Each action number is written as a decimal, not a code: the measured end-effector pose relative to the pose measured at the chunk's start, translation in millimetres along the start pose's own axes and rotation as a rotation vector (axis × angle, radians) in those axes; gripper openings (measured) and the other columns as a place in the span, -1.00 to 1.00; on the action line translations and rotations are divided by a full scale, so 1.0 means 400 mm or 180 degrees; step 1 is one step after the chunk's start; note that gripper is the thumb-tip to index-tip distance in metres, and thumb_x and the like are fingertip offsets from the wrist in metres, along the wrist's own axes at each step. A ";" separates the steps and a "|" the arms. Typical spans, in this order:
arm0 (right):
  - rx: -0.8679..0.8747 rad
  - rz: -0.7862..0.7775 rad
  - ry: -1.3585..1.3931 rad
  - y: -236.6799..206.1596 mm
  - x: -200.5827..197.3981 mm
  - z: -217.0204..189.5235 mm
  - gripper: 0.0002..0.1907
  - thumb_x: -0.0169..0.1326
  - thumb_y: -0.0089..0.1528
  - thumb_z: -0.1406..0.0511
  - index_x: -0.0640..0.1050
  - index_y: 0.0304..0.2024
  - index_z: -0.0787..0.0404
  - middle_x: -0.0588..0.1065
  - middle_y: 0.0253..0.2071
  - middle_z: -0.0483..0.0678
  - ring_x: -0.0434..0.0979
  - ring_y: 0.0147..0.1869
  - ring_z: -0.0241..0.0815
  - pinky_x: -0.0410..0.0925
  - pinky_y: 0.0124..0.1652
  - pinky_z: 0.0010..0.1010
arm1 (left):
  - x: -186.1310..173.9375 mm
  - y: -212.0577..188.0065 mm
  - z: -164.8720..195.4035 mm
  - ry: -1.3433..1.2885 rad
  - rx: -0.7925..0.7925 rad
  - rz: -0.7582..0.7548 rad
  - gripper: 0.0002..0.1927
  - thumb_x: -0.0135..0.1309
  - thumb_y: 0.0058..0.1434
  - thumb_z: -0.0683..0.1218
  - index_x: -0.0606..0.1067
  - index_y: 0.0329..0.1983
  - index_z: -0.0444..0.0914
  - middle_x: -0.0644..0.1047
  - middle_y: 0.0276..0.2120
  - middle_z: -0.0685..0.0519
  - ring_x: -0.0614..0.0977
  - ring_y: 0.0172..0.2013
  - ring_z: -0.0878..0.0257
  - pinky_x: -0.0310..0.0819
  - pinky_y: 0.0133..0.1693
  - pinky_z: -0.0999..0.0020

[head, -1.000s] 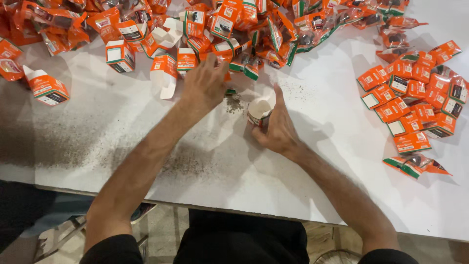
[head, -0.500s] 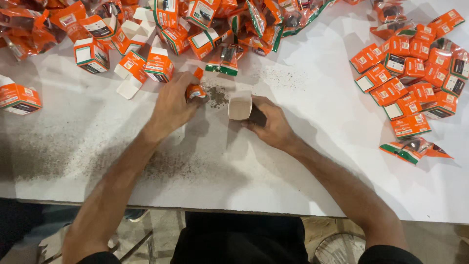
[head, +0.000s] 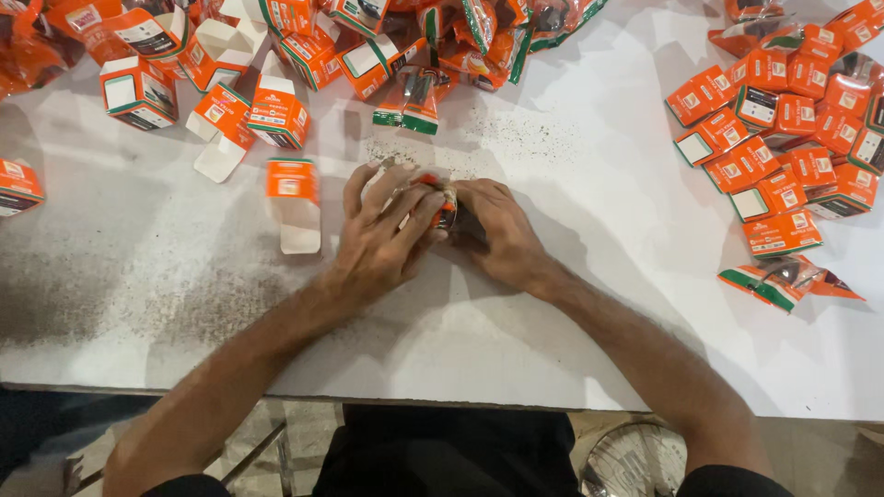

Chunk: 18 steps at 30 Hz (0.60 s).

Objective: The person picks small orange product packets from a pile on the table, places a packet into a small cardboard box, and folds the box flaps closed, setting the closed box aside. They repeat this packing cycle one box at a time across the table.

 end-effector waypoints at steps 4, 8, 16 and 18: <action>0.0279 -0.0044 -0.0069 -0.001 0.015 0.018 -0.34 0.33 0.08 0.40 0.43 0.23 0.31 0.45 0.22 0.16 0.38 0.35 0.20 0.25 0.31 -0.08 | -0.004 0.004 -0.022 -0.0014 -0.0662 0.0311 -0.69 0.26 0.26 -0.06 0.51 0.05 -0.12 0.26 0.27 -0.23 0.09 0.41 -0.26 -0.16 0.38 -0.30; 0.0350 -0.0118 -0.0244 -0.004 0.022 0.022 -0.29 0.29 0.03 0.44 0.41 0.24 0.36 0.40 0.25 0.22 0.34 0.34 0.27 0.26 0.28 -0.07 | 0.020 0.005 -0.052 -0.0596 -0.1316 0.0212 -0.71 0.25 0.19 -0.13 0.52 -0.02 -0.13 0.20 0.32 -0.27 0.31 0.23 -0.24 0.22 0.24 -0.09; 0.0323 0.0017 -0.0259 -0.015 0.025 0.006 -0.24 0.27 0.09 0.48 0.32 0.33 0.37 0.42 0.24 0.22 0.42 0.30 0.28 0.34 0.19 -0.06 | 0.125 -0.019 -0.145 -0.2679 -0.2669 -0.0143 -0.63 0.28 0.18 -0.10 0.42 -0.04 -0.33 0.54 -0.23 0.03 0.59 -0.23 0.32 0.56 -0.24 0.38; 0.0601 0.0049 -0.0130 -0.029 0.019 0.011 -0.16 0.26 0.13 0.46 0.22 0.42 0.41 0.39 0.25 0.26 0.45 0.25 0.29 0.38 0.12 -0.08 | 0.135 -0.027 -0.152 -0.2248 -0.2858 -0.0163 -0.69 0.29 0.20 -0.12 0.44 -0.13 -0.34 0.53 -0.31 0.02 0.57 -0.29 0.28 0.53 -0.26 0.33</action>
Point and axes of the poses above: each hand's wrist, its own y-axis towards the middle knuckle, its own x-axis out of the palm, z = x × y, the point moved 7 cm from there along y, towards the middle knuckle
